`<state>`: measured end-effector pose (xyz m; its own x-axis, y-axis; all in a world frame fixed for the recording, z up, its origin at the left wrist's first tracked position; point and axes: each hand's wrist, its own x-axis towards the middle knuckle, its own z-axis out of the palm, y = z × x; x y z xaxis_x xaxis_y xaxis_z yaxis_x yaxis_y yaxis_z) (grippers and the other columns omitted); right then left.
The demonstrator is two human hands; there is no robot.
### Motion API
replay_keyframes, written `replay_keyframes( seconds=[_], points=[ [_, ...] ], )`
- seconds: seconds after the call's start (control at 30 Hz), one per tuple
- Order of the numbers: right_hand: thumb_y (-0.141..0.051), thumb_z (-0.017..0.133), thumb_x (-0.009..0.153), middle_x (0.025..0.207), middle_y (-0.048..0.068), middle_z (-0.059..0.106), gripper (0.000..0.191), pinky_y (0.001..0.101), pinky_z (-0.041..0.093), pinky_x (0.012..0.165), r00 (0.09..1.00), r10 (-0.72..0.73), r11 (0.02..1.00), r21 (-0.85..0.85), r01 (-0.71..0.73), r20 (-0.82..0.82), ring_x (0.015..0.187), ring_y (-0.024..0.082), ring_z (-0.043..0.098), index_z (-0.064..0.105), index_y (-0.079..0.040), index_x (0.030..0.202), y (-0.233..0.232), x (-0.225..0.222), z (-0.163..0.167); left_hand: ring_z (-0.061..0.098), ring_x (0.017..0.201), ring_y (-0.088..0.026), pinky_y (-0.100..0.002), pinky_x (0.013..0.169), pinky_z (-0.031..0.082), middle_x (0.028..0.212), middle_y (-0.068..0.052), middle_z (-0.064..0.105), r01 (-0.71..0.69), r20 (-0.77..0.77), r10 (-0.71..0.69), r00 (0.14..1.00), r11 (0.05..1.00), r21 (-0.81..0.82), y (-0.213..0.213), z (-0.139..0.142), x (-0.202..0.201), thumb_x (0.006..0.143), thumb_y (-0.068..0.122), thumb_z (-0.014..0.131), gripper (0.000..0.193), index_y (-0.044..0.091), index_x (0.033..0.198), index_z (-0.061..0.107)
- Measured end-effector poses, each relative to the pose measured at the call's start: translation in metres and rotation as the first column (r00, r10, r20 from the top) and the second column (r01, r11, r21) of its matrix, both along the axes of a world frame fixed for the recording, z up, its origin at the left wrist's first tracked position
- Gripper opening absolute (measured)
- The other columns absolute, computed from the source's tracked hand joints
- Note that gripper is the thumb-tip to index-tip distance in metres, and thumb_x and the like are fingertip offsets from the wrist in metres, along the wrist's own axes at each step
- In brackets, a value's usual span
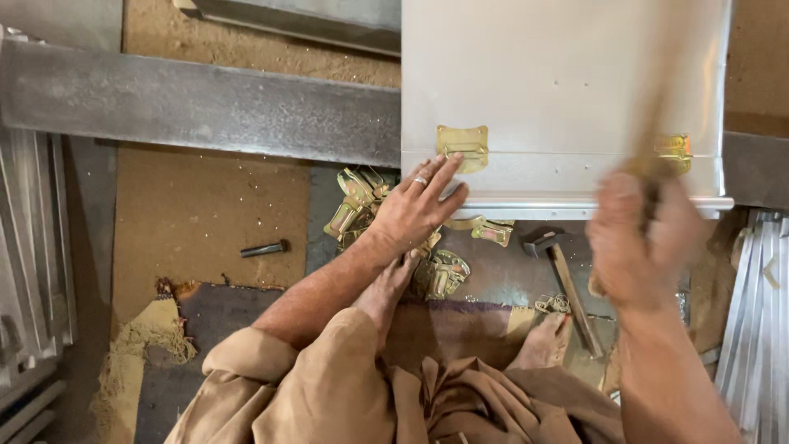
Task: The person sits on the workshop floor with a white metal panel across their lap and hammers brass hinge fittings onto its edge. They pick fittings one at a time from a pile on the floor, position each on the panel, and strike it with a hammer to attach it, repeating across the panel edge.
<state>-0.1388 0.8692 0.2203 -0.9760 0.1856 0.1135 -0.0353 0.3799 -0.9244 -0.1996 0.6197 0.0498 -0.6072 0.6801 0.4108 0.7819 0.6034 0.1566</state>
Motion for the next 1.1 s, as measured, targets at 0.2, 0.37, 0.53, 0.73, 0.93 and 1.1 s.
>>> replay_keyframes(
  seconds=[0.2,0.37,0.53,0.73,0.93,1.1],
  points=[
    [-0.041,0.046,0.118,0.087,0.013,0.061,0.04,0.0367,0.049,0.07,0.963,0.123,0.961,0.269,-0.056,-0.239,0.078,0.024,0.058,0.062,-0.005,0.108,-0.027,0.003,-0.061,0.055,0.135,-0.039,-0.049,0.113,0.049,0.155,-0.024,0.044,0.003,0.056,-0.003,0.998,1.0,-0.007,0.0,-0.001,0.001,0.092,0.018,0.066,0.037,0.01,0.128,0.064],
    [-0.042,0.049,0.105,0.083,0.017,0.071,0.038,0.0467,0.054,0.074,0.829,-0.125,0.871,0.46,-0.171,0.545,0.082,0.034,0.071,0.064,-0.008,0.114,-0.021,-0.01,-0.066,0.055,0.136,-0.038,-0.048,0.116,0.048,0.156,-0.025,0.042,0.009,-0.027,-0.009,1.0,1.0,-0.009,0.001,0.007,-0.002,0.091,0.013,0.065,0.039,0.013,0.13,0.064],
    [-0.043,0.038,0.118,0.075,0.007,0.052,0.05,0.0394,0.046,0.066,0.982,-0.032,0.941,0.324,0.093,-0.186,0.067,0.02,0.054,0.055,-0.004,0.092,0.019,-0.005,-0.026,0.055,0.134,-0.04,-0.051,0.114,0.047,0.155,-0.025,0.042,0.007,0.044,-0.008,0.999,1.0,0.008,-0.002,0.01,0.002,0.089,0.017,0.065,0.039,0.009,0.127,0.063],
    [-0.04,0.043,0.11,0.079,0.022,0.057,0.043,0.0481,0.046,0.064,0.948,0.046,0.879,0.463,0.111,-0.314,0.075,0.039,0.057,0.051,0.0,0.098,-0.016,0.009,-0.075,0.054,0.136,-0.039,-0.05,0.114,0.047,0.154,-0.023,0.043,-0.007,0.028,0.006,1.0,1.0,0.009,-0.004,0.014,0.003,0.089,0.017,0.064,0.038,0.009,0.126,0.063],
    [-0.031,0.054,0.105,0.072,0.027,0.063,0.033,0.0513,0.05,0.064,0.953,-0.038,0.836,0.532,-0.135,0.302,0.072,0.048,0.065,0.056,0.001,0.101,-0.029,0.024,-0.106,0.053,0.137,-0.04,-0.05,0.115,0.047,0.153,-0.025,0.044,-0.005,0.037,0.005,0.999,1.0,-0.001,-0.006,0.015,0.001,0.087,0.017,0.065,0.038,0.009,0.124,0.064],
    [-0.028,0.054,0.101,0.066,0.021,0.062,0.032,0.0469,0.051,0.055,0.96,-0.006,0.9,0.42,-0.117,0.279,0.061,0.039,0.069,0.053,0.003,0.109,-0.021,0.015,-0.103,0.052,0.136,-0.04,-0.051,0.113,0.048,0.154,-0.025,0.043,0.006,0.044,-0.005,0.999,1.0,-0.011,-0.003,0.013,0.002,0.087,0.017,0.065,0.04,0.011,0.127,0.063]
  ],
)
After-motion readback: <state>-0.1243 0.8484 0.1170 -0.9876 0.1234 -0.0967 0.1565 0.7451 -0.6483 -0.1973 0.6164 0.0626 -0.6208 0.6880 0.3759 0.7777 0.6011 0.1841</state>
